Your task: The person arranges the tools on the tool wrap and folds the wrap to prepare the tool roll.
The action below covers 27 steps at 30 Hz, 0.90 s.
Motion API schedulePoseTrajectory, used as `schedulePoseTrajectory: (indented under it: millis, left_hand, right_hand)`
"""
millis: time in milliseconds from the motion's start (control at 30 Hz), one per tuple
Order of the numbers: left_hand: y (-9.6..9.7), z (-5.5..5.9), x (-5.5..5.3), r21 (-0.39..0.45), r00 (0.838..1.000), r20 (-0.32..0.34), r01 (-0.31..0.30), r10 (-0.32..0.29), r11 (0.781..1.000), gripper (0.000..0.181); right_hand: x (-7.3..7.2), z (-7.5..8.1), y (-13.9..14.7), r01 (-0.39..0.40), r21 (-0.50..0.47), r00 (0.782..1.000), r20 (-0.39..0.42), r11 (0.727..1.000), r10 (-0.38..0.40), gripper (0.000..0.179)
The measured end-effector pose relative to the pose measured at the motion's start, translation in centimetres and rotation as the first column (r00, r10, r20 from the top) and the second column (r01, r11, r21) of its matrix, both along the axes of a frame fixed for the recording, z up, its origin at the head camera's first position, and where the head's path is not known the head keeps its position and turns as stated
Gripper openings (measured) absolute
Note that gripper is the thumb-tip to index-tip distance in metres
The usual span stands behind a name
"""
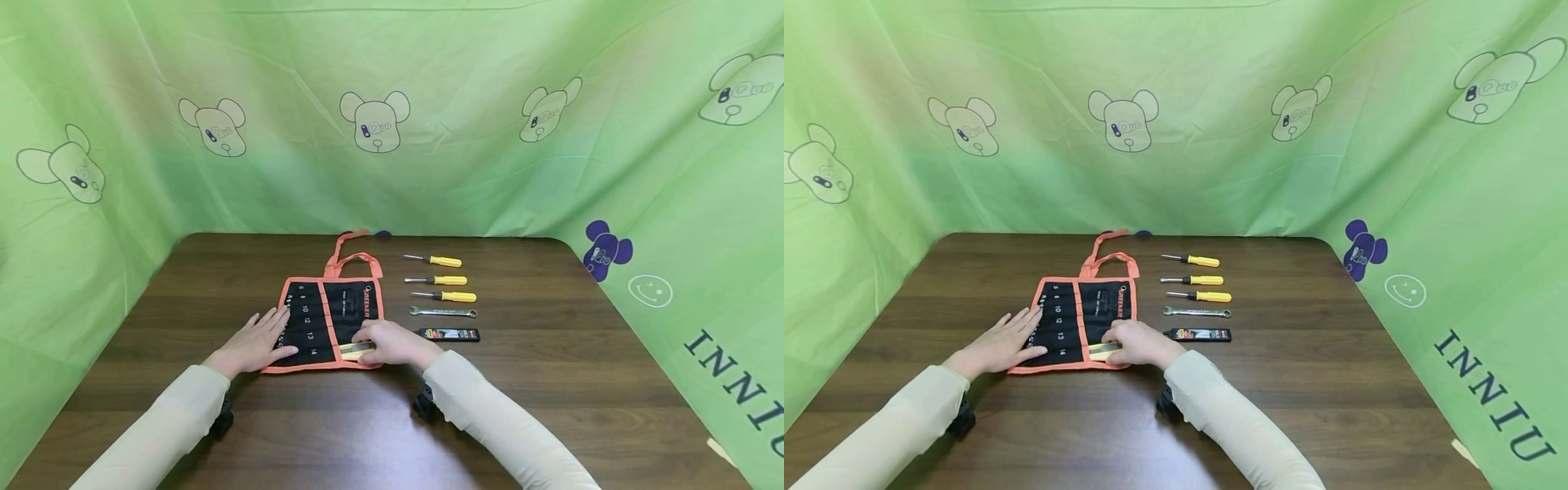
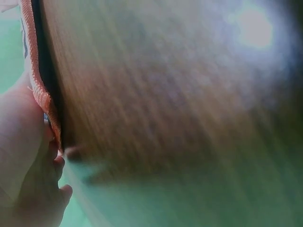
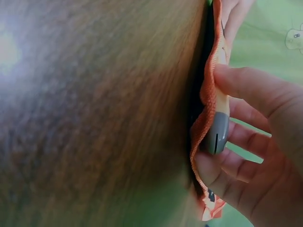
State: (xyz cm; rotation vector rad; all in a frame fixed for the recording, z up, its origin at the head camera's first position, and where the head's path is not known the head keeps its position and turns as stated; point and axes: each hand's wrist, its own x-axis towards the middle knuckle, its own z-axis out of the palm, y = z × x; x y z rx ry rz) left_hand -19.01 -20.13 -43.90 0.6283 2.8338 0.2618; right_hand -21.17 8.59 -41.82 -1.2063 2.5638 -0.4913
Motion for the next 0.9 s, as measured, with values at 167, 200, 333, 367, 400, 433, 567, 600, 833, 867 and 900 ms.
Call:
schedulePoseTrajectory:
  millis: [167,200,333,367,400,433,567,600,833,867,900]
  left_hand:
    - [0.03,-0.05,0.0,-0.007,1.0,-0.012,-0.001,0.001,1.0,0.08]
    - [0.04,-0.09,-0.02,-0.007,1.0,-0.012,-0.001,0.001,1.0,0.08]
    - [0.03,-0.38,-0.12,-0.003,1.0,-0.018,0.002,-0.002,1.0,0.082]
    - [0.01,-0.44,-0.14,-0.004,1.0,-0.019,0.002,-0.002,1.0,0.082]
    - [0.0,-0.49,-0.14,-0.005,1.0,-0.021,0.002,-0.003,1.0,0.082]
    - [-0.04,-0.53,-0.14,-0.008,1.0,-0.023,0.002,-0.002,1.0,0.082]
    - [-0.11,-0.57,-0.11,-0.009,1.0,-0.027,0.003,-0.003,1.0,0.08]
    - [-0.1,-0.57,-0.1,-0.006,1.0,-0.027,0.003,-0.004,1.0,0.081]
    - [-0.01,-0.57,-0.09,-0.008,0.999,-0.032,0.005,-0.006,1.0,0.08]
    - [-0.01,-0.59,-0.09,-0.009,0.999,-0.033,0.006,-0.006,1.0,0.08]
    - [-0.01,-0.58,-0.09,-0.011,0.999,-0.033,0.006,-0.007,1.0,0.08]
  right_hand:
    - [-0.02,-0.05,0.02,0.025,-0.008,0.999,0.028,1.0,-0.025,0.033]
    - [0.0,-0.05,0.0,0.029,-0.009,0.999,0.03,1.0,-0.029,0.033]
    - [0.08,-0.11,-0.14,0.034,-0.023,0.999,0.029,0.999,-0.033,0.033]
    - [0.1,-0.14,-0.16,0.034,-0.028,0.999,0.027,0.999,-0.033,0.032]
    - [0.12,-0.19,-0.19,0.034,-0.034,0.999,0.024,0.999,-0.034,0.032]
    - [0.12,-0.26,-0.23,0.036,-0.037,0.999,0.022,0.999,-0.036,0.032]
    - [0.26,-0.45,-0.3,0.054,-0.049,0.998,0.012,0.997,-0.054,0.033]
    - [0.29,-0.48,-0.32,0.059,-0.048,0.998,0.007,0.997,-0.058,0.033]
    - [0.46,-0.5,-0.57,0.06,-0.035,0.997,-0.036,0.998,-0.062,0.033]
    - [0.47,-0.52,-0.62,0.06,-0.035,0.997,-0.037,0.998,-0.061,0.033]
    - [0.47,-0.51,-0.67,0.058,-0.037,0.997,-0.039,0.998,-0.06,0.033]
